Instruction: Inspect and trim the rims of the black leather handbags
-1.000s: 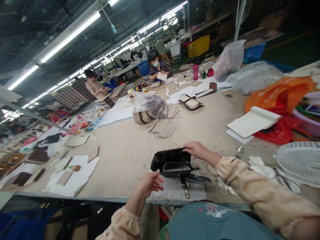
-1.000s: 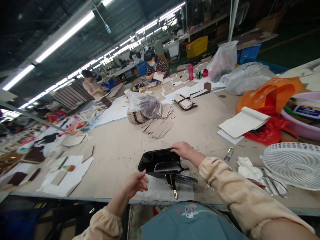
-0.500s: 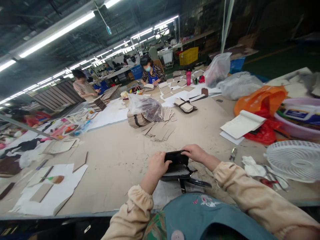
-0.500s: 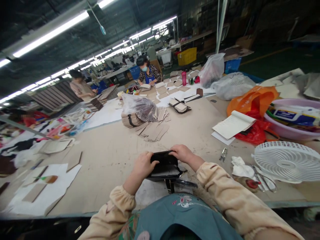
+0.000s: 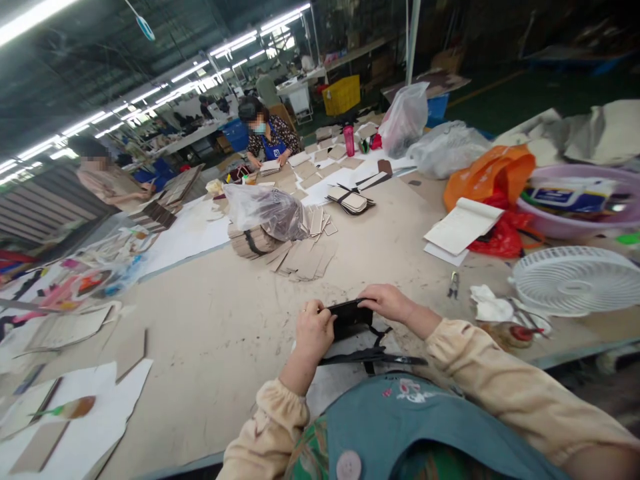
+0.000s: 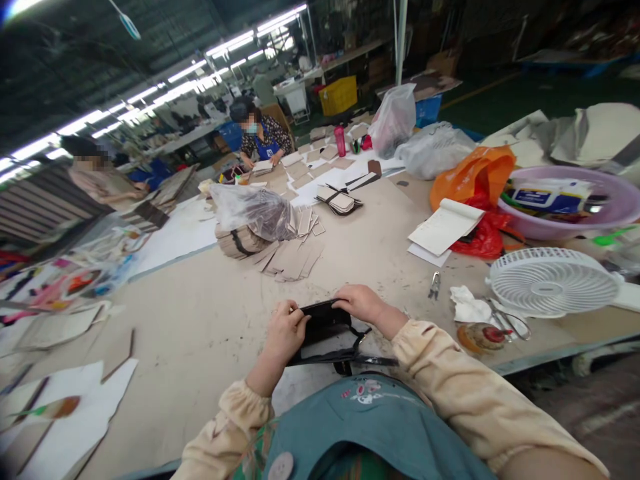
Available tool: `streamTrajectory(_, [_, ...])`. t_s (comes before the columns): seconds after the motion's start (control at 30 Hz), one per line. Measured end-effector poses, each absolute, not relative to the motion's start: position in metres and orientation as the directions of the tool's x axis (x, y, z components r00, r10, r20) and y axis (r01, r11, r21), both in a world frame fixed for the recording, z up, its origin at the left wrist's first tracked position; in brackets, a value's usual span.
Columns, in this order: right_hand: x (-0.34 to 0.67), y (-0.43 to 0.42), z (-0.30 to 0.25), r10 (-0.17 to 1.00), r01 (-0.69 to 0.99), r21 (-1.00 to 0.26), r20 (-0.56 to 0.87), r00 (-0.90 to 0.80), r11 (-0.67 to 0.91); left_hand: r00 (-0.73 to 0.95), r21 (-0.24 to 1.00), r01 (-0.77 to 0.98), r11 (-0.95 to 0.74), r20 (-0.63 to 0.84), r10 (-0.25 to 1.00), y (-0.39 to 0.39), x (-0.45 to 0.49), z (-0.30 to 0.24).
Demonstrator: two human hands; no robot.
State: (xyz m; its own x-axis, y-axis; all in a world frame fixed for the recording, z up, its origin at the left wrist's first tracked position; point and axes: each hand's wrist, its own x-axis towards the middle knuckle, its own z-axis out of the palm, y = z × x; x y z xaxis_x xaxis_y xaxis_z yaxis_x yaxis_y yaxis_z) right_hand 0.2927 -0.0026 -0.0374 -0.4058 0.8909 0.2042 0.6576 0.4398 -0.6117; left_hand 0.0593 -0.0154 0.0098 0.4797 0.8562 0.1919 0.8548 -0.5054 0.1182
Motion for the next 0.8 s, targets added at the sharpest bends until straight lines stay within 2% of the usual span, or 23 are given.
streamTrajectory(0.1, [0.292,-0.004,-0.035,0.890,0.663,-0.607,0.196,-0.411,0.439,0.475,0.204,0.827,-0.523,0.244,0.846,-0.007,0.058,0.005])
streamTrajectory(0.3, [0.288,-0.005,-0.029,0.862,0.653,-0.571,0.243,-0.444,0.497,0.530,0.342,0.759,-0.554,0.169,0.831,0.005,0.056,-0.003])
streamTrajectory(0.5, [0.278,0.001,-0.036,0.856,0.591,-0.637,0.244,-0.455,0.495,0.524,0.362,0.754,-0.548,0.170,0.834,0.005,0.056,0.000])
streamTrajectory(0.8, [0.276,0.003,-0.044,0.885,0.539,-0.712,0.272,-0.378,0.449,0.462,0.367,0.790,-0.491,0.171,0.870,0.005,0.060,-0.002])
